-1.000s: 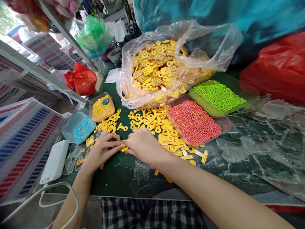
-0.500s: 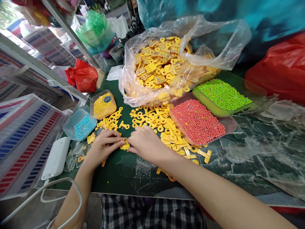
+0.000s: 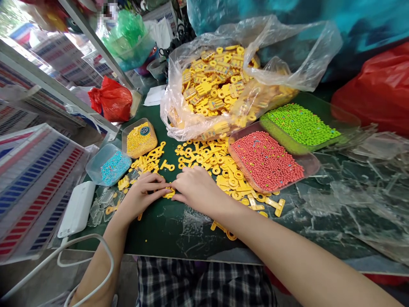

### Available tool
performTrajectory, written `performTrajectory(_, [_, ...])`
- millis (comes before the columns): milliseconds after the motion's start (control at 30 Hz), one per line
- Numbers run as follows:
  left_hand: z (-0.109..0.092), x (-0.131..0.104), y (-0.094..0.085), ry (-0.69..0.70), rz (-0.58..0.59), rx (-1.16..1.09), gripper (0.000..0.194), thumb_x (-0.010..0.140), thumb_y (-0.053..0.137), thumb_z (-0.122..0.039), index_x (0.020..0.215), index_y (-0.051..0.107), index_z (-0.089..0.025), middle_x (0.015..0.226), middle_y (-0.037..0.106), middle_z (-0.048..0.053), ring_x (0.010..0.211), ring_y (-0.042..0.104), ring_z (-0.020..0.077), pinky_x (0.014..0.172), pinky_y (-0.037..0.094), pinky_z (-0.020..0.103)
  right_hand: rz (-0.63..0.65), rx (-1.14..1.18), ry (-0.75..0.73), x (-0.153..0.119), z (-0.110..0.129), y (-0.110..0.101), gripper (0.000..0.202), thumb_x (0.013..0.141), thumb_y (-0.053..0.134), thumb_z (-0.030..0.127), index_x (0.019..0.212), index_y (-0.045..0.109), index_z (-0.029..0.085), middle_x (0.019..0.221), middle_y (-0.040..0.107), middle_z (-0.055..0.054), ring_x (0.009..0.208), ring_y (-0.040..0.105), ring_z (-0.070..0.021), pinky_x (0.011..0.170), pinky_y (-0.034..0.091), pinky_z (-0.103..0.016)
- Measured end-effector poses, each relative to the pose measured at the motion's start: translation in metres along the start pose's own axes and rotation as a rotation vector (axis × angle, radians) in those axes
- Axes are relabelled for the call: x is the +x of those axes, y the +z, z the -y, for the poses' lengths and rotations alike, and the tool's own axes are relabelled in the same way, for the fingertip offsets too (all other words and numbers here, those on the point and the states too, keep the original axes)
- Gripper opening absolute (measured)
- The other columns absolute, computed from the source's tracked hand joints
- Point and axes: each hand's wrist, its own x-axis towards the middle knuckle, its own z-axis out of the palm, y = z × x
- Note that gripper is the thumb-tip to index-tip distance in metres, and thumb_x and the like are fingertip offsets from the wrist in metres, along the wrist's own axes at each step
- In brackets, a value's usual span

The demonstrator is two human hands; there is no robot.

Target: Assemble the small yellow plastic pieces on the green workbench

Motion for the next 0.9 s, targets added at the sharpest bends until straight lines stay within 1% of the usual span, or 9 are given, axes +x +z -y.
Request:
performTrajectory(167, [-0.004,0.000,0.000,-0.036,-0.040,0.007,0.034,0.094,0.053,-0.050,0.095,0.079,-0.029,0.084,0.068,0.003,0.080,0.058,0.0186,0.076,0.045,0.034,0.000,0.006,0.009,0.000,0.000,0.001,0.022,0.081,0.074,0.042,0.084,0.073,0.020,0.076,0.070,-0.003,0.081,0.060,-0.0183,0.063,0.027,-0.030])
performTrajectory(333, [-0.003,-0.002,-0.009,-0.089,-0.327,0.050,0.029,0.092,0.058,-0.047,0.091,0.078,-0.025,0.085,0.070,0.003,0.083,0.061,0.0196,0.077,0.047,0.034,-0.016,-0.007,0.003,0.000,-0.001,0.000,0.025,0.081,0.073,0.044,0.084,0.072,0.020,0.080,0.071,-0.003,0.080,0.060,-0.0183,0.063,0.025,-0.030])
performTrajectory(467, [0.007,0.005,-0.041,-0.212,-0.529,0.134,0.025,0.090,0.059,-0.045,0.091,0.075,-0.025,0.093,0.071,0.001,0.088,0.061,0.0207,0.078,0.047,0.035,-0.032,-0.045,-0.060,-0.002,0.001,-0.004,0.028,0.087,0.066,0.046,0.081,0.070,0.019,0.077,0.070,-0.003,0.080,0.058,-0.0181,0.061,0.025,-0.031])
performTrajectory(533, [0.018,0.015,-0.061,-0.323,-0.612,0.228,0.028,0.085,0.063,-0.050,0.091,0.074,-0.026,0.090,0.070,-0.002,0.079,0.058,0.0197,0.070,0.045,0.033,-0.068,-0.067,-0.152,-0.002,0.004,-0.007,0.035,0.094,0.055,0.047,0.080,0.069,0.019,0.075,0.070,-0.003,0.085,0.057,-0.0185,0.061,0.026,-0.031])
performTrajectory(633, [0.029,0.040,-0.084,-0.441,-0.519,0.369,0.024,0.082,0.063,-0.049,0.082,0.072,-0.026,0.069,0.061,-0.004,0.067,0.053,0.0181,0.061,0.037,0.030,-0.134,-0.098,-0.338,-0.002,0.008,-0.014,0.045,0.100,0.040,0.049,0.078,0.068,0.021,0.075,0.069,-0.002,0.090,0.056,-0.0177,0.066,0.031,-0.031])
performTrajectory(667, [0.028,0.049,-0.087,-0.431,-0.472,0.381,0.023,0.083,0.062,-0.048,0.081,0.070,-0.027,0.064,0.057,-0.004,0.065,0.052,0.0179,0.059,0.035,0.029,-0.152,-0.106,-0.388,-0.001,0.009,-0.016,0.048,0.101,0.036,0.049,0.079,0.068,0.021,0.076,0.069,-0.002,0.091,0.056,-0.0170,0.067,0.032,-0.031])
performTrajectory(733, [0.012,0.066,-0.085,-0.323,-0.484,0.372,0.022,0.087,0.057,-0.046,0.082,0.068,-0.028,0.065,0.057,-0.003,0.064,0.052,0.0179,0.058,0.035,0.030,-0.169,-0.116,-0.477,-0.001,0.012,-0.023,0.052,0.103,0.028,0.046,0.082,0.069,0.022,0.079,0.070,-0.001,0.092,0.056,-0.0150,0.069,0.036,-0.030])
performTrajectory(833, [-0.035,0.092,-0.059,-0.058,-0.469,0.247,0.020,0.089,0.058,-0.045,0.091,0.066,-0.027,0.080,0.066,-0.004,0.073,0.059,0.0165,0.067,0.045,0.028,-0.153,-0.071,-0.647,-0.004,0.017,-0.033,0.044,0.103,0.029,0.038,0.094,0.071,0.029,0.094,0.072,0.004,0.094,0.058,-0.0106,0.072,0.042,-0.026])
performTrajectory(900, [-0.072,0.111,-0.031,0.219,-0.220,0.118,0.025,0.092,0.056,-0.045,0.098,0.066,-0.023,0.087,0.071,-0.001,0.076,0.063,0.0156,0.072,0.050,0.028,-0.153,-0.011,-0.665,-0.009,0.023,-0.034,0.024,0.097,0.046,0.040,0.102,0.069,0.040,0.102,0.071,0.010,0.097,0.059,-0.0098,0.076,0.046,-0.024])
